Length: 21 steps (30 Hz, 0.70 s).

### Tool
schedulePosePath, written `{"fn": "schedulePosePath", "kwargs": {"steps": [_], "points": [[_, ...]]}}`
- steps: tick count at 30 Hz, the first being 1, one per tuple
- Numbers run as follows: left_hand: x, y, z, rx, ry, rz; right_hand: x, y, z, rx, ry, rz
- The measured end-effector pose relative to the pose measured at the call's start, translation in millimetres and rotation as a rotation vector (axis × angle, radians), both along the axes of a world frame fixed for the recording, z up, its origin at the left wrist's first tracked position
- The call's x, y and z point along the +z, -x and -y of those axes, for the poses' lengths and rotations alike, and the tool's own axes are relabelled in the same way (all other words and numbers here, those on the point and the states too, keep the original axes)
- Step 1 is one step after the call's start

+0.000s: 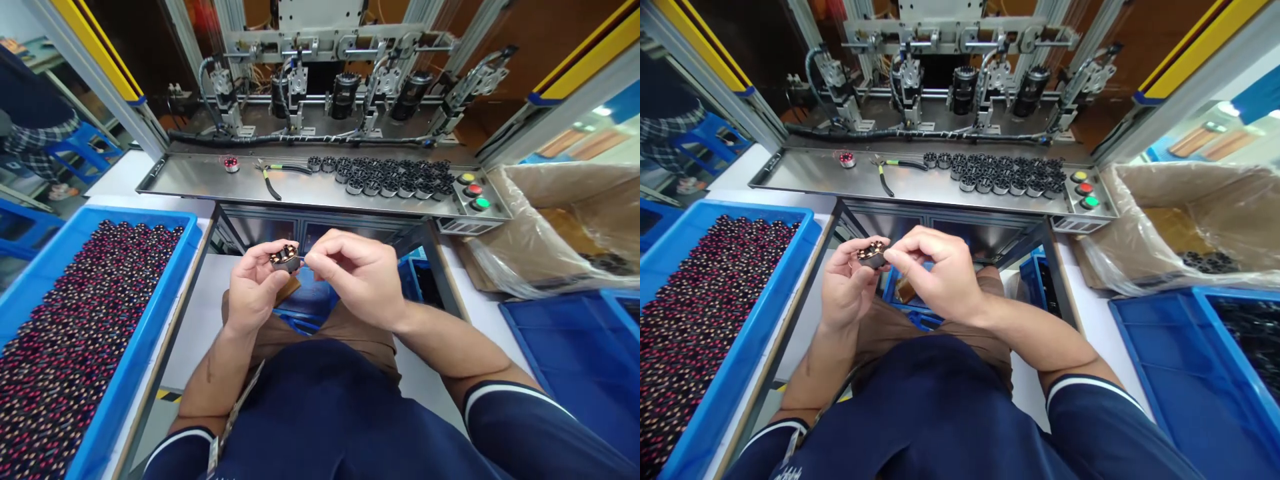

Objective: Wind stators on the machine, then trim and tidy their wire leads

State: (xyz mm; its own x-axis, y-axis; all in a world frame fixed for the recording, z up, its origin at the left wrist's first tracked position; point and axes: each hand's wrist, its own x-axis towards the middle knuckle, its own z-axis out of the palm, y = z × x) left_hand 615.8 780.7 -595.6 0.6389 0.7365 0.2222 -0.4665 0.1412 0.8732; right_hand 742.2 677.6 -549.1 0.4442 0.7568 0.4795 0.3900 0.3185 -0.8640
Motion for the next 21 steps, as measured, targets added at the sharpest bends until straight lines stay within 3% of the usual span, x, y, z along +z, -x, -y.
{"fn": "schedulePosePath", "kwargs": {"steps": [3,6,11,17,21], "points": [[-0.1,-4.1,-5.2,0.009,-0.021,0.031,-9.1,11.8,-0.1,0.165,0.13,-0.361],[-0.2,-5.5,-7.9,-0.019,-0.034,0.032,-21.3,21.4,-3.6,0.281,0.142,-0.657],[-1.9,-4.8,-9.8,-0.026,-0.072,0.027,-38.1,18.9,-6.9,0.417,0.139,-0.956],[0.4,-0.9,-12.2,-0.094,-0.224,0.004,-49.2,8.0,-8.7,0.69,0.144,-1.116],[2.1,3.8,-16.2,-0.13,-0.276,-0.109,-55.2,10.0,-8.8,0.701,0.093,-1.028]]}}
